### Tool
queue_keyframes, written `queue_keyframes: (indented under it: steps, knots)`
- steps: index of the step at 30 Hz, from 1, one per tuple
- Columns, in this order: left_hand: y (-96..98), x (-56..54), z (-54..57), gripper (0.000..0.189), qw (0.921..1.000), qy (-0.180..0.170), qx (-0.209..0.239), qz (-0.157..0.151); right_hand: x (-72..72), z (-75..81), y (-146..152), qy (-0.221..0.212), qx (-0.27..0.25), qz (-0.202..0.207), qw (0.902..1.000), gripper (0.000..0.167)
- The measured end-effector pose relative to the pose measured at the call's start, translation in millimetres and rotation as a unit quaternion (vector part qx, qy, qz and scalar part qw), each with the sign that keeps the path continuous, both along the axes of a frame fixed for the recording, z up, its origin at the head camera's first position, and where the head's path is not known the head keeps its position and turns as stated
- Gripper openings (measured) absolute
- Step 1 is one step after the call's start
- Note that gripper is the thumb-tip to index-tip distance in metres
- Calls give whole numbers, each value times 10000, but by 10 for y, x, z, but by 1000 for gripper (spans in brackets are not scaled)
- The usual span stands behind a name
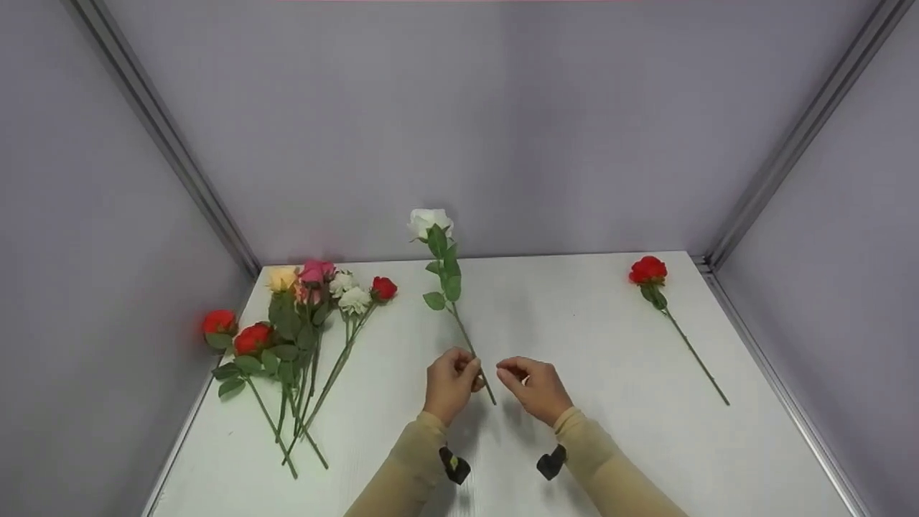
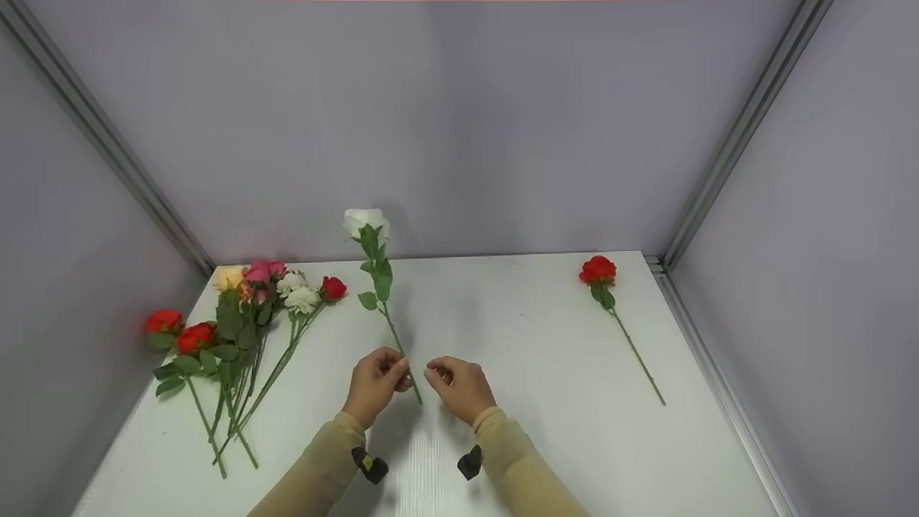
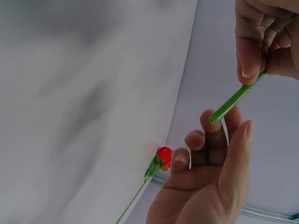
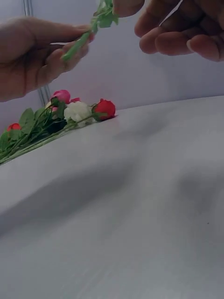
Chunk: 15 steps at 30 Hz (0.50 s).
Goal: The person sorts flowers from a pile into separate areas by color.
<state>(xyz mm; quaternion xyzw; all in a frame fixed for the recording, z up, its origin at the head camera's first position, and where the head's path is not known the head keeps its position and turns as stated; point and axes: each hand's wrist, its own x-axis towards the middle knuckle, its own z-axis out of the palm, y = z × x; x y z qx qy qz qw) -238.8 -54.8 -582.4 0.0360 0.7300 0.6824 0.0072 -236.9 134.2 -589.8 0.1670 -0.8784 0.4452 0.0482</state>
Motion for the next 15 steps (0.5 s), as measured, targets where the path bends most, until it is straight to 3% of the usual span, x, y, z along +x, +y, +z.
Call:
queue_keyframes:
  steps: [5, 11, 15]
  knots:
    - [166, 2, -30, 9, 9999, -97, 85, -13, 52, -12, -45, -306, -168, 200, 9992, 20]
    - [200, 13, -65, 9, 9999, -138, -85, -40, 69, -1, -47, -416, -238, 221, 9986, 10]
    - [156, -2, -74, 9, 9982, 165, -538, -183, 78, -3, -14, -342, -75, 172, 9992, 11]
